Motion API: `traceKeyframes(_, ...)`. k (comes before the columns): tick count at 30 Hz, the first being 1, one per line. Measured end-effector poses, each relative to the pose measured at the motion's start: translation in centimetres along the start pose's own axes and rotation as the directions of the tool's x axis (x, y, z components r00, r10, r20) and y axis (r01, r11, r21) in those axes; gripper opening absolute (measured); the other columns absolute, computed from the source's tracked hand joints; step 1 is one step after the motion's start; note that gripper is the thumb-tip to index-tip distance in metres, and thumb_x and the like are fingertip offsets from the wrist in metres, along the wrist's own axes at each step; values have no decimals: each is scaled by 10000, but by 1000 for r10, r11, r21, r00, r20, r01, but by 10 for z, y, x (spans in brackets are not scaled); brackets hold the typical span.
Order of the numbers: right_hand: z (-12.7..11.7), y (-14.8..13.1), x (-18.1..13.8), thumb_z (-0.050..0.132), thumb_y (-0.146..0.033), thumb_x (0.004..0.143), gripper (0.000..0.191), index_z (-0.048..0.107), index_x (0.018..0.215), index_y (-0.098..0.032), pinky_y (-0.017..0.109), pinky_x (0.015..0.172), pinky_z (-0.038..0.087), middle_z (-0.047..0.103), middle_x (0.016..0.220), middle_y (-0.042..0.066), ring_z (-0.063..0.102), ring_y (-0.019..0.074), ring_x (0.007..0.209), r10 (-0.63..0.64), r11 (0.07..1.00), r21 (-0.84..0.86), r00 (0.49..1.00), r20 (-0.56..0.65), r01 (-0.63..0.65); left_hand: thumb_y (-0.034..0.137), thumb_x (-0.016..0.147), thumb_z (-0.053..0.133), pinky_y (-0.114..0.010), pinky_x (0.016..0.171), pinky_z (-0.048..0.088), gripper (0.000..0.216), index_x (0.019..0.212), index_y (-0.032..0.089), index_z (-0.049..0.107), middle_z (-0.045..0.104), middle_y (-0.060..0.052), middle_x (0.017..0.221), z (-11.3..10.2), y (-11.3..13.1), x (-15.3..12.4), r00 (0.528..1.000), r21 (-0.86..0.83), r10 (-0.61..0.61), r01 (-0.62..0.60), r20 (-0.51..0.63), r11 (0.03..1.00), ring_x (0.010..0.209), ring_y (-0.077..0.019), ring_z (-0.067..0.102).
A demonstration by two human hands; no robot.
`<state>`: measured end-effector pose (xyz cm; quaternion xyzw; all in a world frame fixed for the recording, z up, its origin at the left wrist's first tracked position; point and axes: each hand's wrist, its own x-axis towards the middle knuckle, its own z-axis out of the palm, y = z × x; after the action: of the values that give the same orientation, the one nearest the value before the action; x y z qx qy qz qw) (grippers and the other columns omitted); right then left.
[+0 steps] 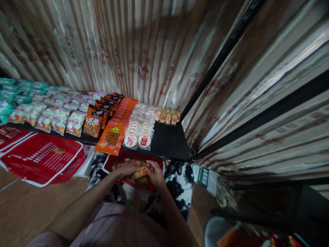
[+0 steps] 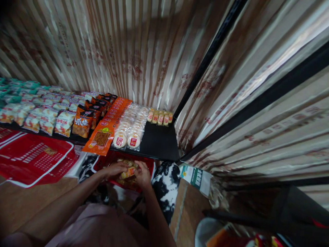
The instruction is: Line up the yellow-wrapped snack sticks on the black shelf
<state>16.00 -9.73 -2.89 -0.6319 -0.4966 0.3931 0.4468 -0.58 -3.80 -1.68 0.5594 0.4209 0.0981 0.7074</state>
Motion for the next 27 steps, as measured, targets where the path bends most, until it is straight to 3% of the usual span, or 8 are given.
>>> traceKeyframes(6, -7, -12, -13, 473, -100, 682, 467, 623, 1094, -261, 291, 817, 483, 588, 1178, 30, 581, 170, 961, -175, 973, -131, 977, 126, 191, 300, 607, 534, -233, 419, 405, 218, 738, 141, 604, 602, -11, 600, -2, 19, -6, 983, 56, -83, 75, 162, 996, 445, -131, 518)
traceKeyframes(10, -13, -24, -21, 463, -80, 671, 509, 604, 1125, -262, 331, 922, 438, 630, 1115, 29, 570, 186, 1029, -210, 945, -216, 960, 183, 247, 333, 636, 548, -238, 425, 426, 256, 779, 139, 634, 631, -26, 637, -4, 37, -7, 965, 111, -58, 31, 254, 993, 453, -143, 550)
traceKeyframes(16, -29, -35, -26, 602, -209, 675, 520, 565, 1193, -236, 326, 956, 419, 593, 1185, 64, 539, 216, 1093, -277, 898, -288, 936, 218, 333, 344, 686, 536, -222, 436, 433, 266, 811, 136, 646, 636, -29, 639, -2, 61, -3, 939, 186, -27, -40, 343, 982, 457, -134, 559)
traceKeyframes(22, -42, -35, -26, 563, -193, 717, 465, 575, 1179, -241, 336, 945, 435, 614, 1146, 71, 561, 213, 1064, -286, 885, -362, 955, 76, 294, 479, 695, 545, -230, 440, 432, 357, 769, 131, 582, 594, -11, 559, 15, 83, 6, 959, 165, -11, -38, 284, 986, 434, -134, 558)
traceKeyframes(27, -55, -37, -22, 567, -259, 749, 416, 580, 1165, -244, 337, 921, 454, 623, 1141, 72, 577, 218, 1048, -265, 907, -355, 962, -59, 228, 614, 677, 533, -217, 457, 432, 486, 806, 145, 520, 583, -5, 614, 26, 101, 13, 965, 112, 79, -110, 251, 988, 483, -123, 574)
